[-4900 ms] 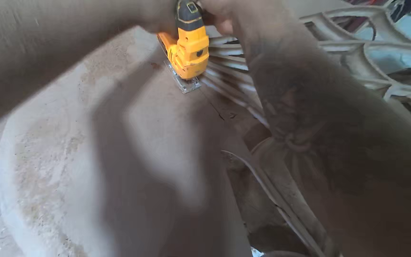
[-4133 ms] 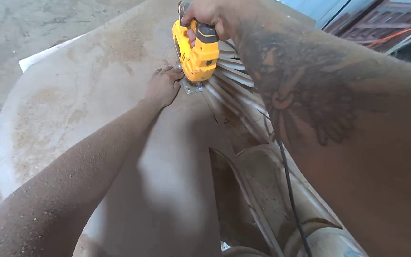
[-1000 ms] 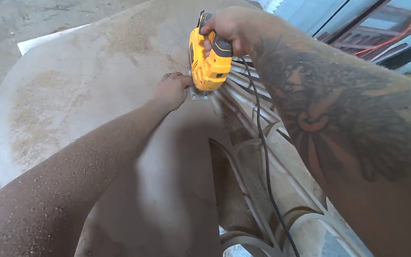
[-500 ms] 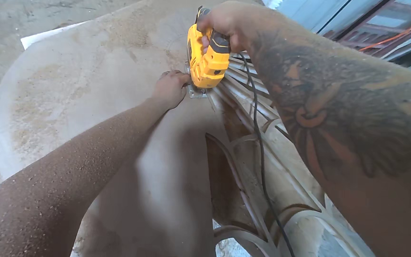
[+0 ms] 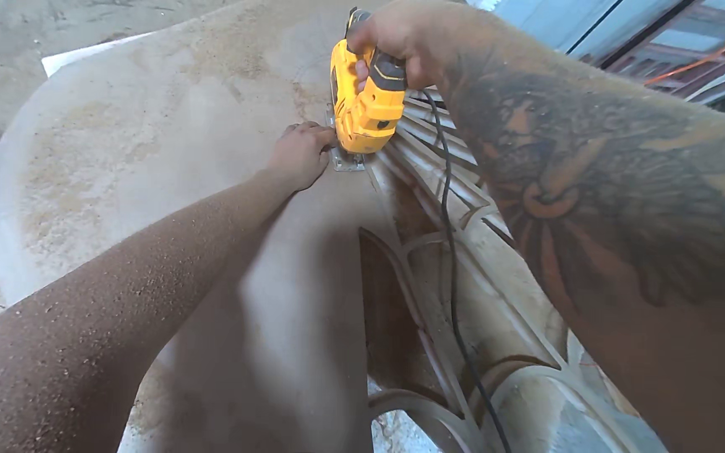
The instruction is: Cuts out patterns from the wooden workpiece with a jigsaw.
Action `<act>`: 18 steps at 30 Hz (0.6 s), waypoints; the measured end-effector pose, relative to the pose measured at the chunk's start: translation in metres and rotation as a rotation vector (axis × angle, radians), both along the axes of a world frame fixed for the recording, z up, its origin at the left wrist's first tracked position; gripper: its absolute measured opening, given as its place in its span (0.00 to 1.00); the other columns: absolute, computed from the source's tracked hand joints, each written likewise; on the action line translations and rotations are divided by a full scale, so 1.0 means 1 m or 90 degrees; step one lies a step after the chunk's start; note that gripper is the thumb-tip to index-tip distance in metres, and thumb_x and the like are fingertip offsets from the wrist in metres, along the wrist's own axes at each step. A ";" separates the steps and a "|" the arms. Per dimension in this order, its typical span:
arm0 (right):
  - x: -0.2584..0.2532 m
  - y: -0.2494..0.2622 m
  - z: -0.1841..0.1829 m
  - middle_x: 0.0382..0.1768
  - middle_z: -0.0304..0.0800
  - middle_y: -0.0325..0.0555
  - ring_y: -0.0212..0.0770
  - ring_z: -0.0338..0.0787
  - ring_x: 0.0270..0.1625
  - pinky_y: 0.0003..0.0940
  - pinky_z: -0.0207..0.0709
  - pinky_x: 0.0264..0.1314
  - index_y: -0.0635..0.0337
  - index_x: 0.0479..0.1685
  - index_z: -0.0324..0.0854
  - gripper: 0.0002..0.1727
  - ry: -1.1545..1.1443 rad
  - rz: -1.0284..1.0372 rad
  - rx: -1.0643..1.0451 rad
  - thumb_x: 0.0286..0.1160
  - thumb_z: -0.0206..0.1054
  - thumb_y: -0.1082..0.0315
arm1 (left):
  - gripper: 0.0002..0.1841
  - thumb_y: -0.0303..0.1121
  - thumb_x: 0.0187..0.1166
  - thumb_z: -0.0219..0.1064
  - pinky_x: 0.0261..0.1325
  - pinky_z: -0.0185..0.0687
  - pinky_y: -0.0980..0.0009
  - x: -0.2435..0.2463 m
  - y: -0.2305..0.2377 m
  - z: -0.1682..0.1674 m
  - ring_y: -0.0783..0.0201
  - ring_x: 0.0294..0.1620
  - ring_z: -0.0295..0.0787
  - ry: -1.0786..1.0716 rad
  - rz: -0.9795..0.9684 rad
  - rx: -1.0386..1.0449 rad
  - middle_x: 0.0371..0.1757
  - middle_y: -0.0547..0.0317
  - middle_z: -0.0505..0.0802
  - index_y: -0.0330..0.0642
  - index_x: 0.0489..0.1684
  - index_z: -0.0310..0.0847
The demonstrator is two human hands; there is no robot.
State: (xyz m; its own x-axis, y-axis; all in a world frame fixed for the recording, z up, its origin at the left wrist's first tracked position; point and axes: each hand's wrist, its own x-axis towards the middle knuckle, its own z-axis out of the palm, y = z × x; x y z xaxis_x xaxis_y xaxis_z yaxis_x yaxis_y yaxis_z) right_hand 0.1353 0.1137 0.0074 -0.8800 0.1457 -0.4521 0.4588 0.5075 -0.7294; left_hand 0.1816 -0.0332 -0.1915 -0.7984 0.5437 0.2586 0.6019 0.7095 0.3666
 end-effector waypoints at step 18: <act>0.020 0.004 -0.001 0.32 0.85 0.43 0.36 0.87 0.24 0.30 0.86 0.28 0.54 0.58 0.78 0.14 -0.003 0.001 0.000 0.85 0.58 0.57 | 0.19 0.35 0.82 0.53 0.87 0.65 0.52 0.025 0.001 0.001 0.64 0.84 0.74 -0.010 -0.007 -0.004 0.76 0.69 0.86 0.54 0.66 0.85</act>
